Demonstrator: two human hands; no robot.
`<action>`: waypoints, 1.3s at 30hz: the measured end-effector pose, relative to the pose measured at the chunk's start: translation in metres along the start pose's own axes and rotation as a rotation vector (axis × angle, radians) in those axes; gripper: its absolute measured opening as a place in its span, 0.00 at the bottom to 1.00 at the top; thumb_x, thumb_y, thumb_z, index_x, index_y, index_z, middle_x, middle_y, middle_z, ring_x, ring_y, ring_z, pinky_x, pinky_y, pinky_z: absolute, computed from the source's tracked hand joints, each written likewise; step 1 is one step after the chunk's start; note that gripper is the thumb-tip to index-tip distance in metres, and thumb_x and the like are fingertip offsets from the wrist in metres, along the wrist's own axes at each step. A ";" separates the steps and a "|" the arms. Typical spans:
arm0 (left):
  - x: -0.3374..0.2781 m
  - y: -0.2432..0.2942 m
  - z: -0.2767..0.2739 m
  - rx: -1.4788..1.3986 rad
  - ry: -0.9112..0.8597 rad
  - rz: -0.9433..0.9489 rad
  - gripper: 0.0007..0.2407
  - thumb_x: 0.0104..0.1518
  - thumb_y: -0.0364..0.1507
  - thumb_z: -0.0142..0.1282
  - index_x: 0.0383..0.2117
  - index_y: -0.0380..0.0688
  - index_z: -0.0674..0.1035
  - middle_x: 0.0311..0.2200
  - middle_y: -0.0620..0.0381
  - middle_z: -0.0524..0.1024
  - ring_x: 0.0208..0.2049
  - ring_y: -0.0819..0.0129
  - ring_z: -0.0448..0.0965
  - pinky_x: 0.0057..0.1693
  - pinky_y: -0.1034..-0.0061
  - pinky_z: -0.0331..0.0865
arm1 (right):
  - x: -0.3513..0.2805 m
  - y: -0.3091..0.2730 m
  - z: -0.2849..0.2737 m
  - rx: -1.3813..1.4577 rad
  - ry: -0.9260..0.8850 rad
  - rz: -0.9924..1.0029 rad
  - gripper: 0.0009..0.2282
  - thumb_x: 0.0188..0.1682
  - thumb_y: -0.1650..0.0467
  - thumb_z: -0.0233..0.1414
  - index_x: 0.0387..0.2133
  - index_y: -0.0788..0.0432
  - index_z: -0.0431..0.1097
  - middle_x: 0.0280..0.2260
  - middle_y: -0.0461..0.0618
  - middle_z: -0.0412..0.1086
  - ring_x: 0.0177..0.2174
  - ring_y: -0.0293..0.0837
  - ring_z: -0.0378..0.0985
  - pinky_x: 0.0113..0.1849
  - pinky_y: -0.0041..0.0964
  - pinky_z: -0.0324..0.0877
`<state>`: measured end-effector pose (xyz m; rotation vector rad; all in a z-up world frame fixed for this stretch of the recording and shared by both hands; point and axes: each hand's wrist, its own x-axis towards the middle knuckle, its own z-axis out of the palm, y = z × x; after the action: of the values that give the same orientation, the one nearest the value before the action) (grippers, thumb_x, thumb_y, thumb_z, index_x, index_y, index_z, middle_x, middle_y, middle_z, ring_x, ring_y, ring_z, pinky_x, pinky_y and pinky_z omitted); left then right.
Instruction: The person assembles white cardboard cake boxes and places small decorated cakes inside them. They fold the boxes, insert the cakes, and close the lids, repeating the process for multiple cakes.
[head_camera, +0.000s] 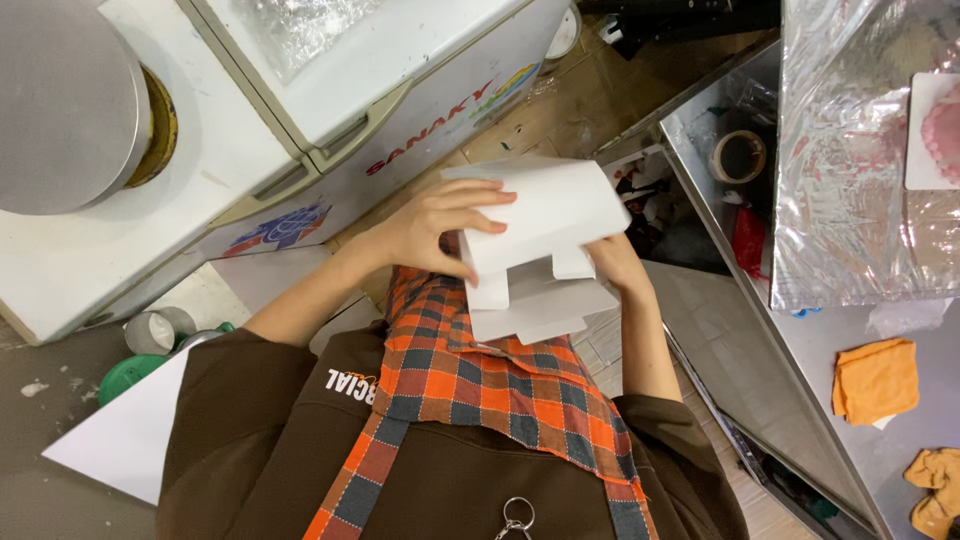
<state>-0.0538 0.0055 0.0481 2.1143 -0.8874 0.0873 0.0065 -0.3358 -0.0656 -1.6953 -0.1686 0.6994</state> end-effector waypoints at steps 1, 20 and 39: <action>-0.005 -0.001 -0.001 -0.040 -0.023 0.018 0.27 0.38 0.45 0.74 0.45 0.51 0.81 0.64 0.53 0.69 0.69 0.55 0.61 0.68 0.54 0.62 | -0.001 -0.001 0.000 -0.048 -0.011 -0.029 0.24 0.52 0.68 0.57 0.61 0.63 0.65 0.58 0.55 0.71 0.56 0.45 0.72 0.57 0.39 0.66; 0.015 -0.066 0.005 -0.227 0.056 -0.854 0.48 0.43 0.54 0.65 0.71 0.46 0.57 0.60 0.38 0.72 0.60 0.49 0.75 0.64 0.55 0.67 | -0.025 -0.059 0.003 0.377 0.302 -0.294 0.38 0.54 0.49 0.55 0.67 0.64 0.57 0.65 0.65 0.62 0.67 0.61 0.63 0.68 0.59 0.63; -0.005 -0.044 0.071 -0.261 0.215 -0.681 0.36 0.69 0.55 0.30 0.74 0.39 0.46 0.74 0.35 0.48 0.71 0.43 0.59 0.69 0.53 0.59 | -0.013 -0.136 -0.009 -0.446 0.220 -0.161 0.48 0.32 0.57 0.68 0.69 0.56 0.53 0.54 0.61 0.72 0.49 0.55 0.79 0.53 0.48 0.70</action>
<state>-0.0469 -0.0242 -0.0299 2.0026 -0.0225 -0.1457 0.0356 -0.3144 0.0666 -2.1427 -0.3191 0.3655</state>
